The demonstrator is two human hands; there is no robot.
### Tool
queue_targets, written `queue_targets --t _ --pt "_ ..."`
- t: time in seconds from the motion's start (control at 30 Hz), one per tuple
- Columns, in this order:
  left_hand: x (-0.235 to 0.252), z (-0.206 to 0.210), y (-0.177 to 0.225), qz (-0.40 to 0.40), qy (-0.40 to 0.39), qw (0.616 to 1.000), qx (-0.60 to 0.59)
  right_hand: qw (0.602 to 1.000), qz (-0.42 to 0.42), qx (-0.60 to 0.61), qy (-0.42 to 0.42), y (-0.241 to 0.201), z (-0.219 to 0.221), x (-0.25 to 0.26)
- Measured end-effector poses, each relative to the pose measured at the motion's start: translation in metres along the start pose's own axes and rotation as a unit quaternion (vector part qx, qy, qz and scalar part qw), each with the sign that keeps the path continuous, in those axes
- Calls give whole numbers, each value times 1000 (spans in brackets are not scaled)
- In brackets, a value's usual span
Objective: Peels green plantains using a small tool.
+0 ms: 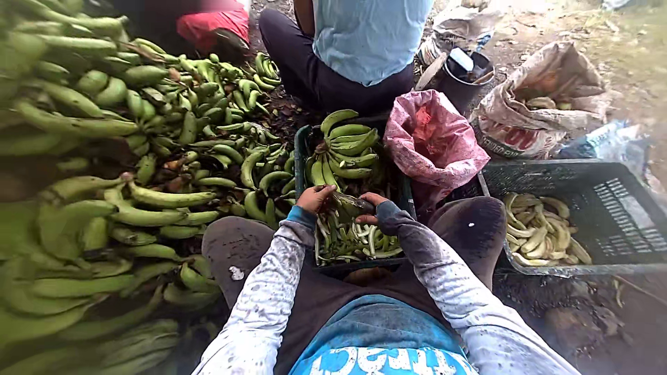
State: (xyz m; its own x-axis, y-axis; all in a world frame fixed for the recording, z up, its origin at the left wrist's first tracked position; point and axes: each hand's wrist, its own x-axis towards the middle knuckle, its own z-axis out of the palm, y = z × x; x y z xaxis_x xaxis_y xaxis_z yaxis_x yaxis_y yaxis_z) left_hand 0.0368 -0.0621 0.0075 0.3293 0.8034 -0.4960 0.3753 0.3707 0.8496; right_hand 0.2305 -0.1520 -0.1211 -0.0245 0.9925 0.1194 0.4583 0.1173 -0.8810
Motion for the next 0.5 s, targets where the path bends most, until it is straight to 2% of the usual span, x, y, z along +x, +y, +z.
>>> queue_targets --t 0.13,0.23,0.3,0.37,0.43,0.5 --pt "12 12 -8 -43 23 999 1 986 159 41 27 -4 10 5" --pt "21 14 -21 -70 54 996 28 967 218 103 80 -32 -2 6" --pt "29 17 -42 -90 52 991 86 956 213 162 119 -52 -12 7" --pt "24 30 -57 -148 -13 984 99 951 192 194 146 -63 -15 7" --pt "15 41 -53 -179 -82 980 29 956 202 175 117 -84 -22 4" --pt "16 40 -43 -158 -78 982 -66 969 204 123 65 -107 -32 -2"
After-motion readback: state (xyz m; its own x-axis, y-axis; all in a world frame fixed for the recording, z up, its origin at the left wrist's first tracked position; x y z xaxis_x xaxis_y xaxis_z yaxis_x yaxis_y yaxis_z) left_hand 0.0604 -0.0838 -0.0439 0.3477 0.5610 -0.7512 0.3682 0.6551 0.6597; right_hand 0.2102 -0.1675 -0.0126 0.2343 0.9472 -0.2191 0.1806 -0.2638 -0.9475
